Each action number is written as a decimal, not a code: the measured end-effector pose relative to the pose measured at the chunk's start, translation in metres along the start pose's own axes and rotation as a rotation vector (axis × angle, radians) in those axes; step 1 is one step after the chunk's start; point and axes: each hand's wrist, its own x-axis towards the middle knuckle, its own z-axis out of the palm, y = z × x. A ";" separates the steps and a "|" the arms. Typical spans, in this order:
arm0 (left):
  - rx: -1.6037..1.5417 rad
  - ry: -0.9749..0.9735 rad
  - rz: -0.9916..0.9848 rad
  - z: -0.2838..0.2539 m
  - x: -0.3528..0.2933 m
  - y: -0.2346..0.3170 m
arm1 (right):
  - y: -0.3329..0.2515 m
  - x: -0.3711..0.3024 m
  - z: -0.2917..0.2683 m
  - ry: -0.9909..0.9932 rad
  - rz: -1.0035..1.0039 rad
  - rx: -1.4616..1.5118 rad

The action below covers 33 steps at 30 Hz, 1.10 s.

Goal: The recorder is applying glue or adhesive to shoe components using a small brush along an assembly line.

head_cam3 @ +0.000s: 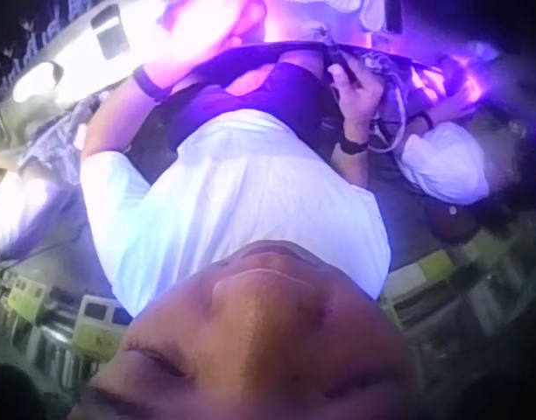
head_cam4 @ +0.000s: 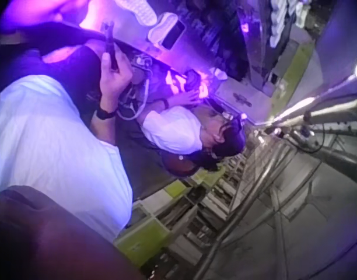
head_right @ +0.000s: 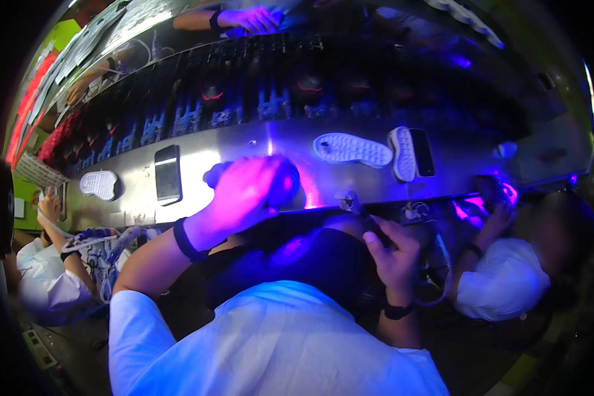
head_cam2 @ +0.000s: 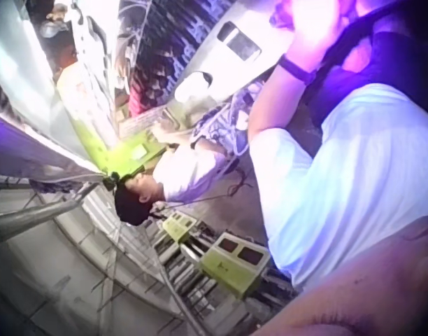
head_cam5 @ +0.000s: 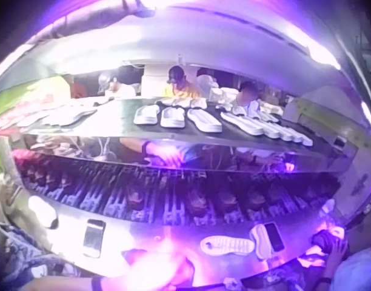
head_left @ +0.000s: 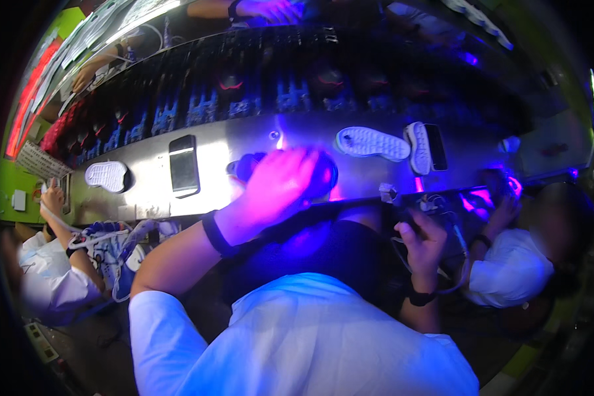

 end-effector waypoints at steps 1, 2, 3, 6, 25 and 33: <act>-0.121 0.221 -0.037 -0.012 -0.003 -0.003 | 0.003 0.004 0.002 -0.039 -0.008 -0.008; -0.129 0.313 -0.129 -0.007 -0.014 -0.002 | 0.006 0.009 0.008 -0.078 -0.013 -0.015; -0.132 0.406 -0.220 0.000 -0.023 0.005 | 0.010 0.015 0.014 -0.115 -0.020 -0.020; -0.205 0.424 -0.239 0.018 -0.067 0.032 | 0.024 0.029 0.037 -0.213 0.033 0.073; -0.087 0.174 -0.151 0.046 -0.133 0.056 | 0.068 0.053 0.108 -0.402 0.248 -0.055; -0.075 0.161 -0.125 0.047 -0.131 0.052 | 0.066 0.019 0.085 -0.481 0.270 0.142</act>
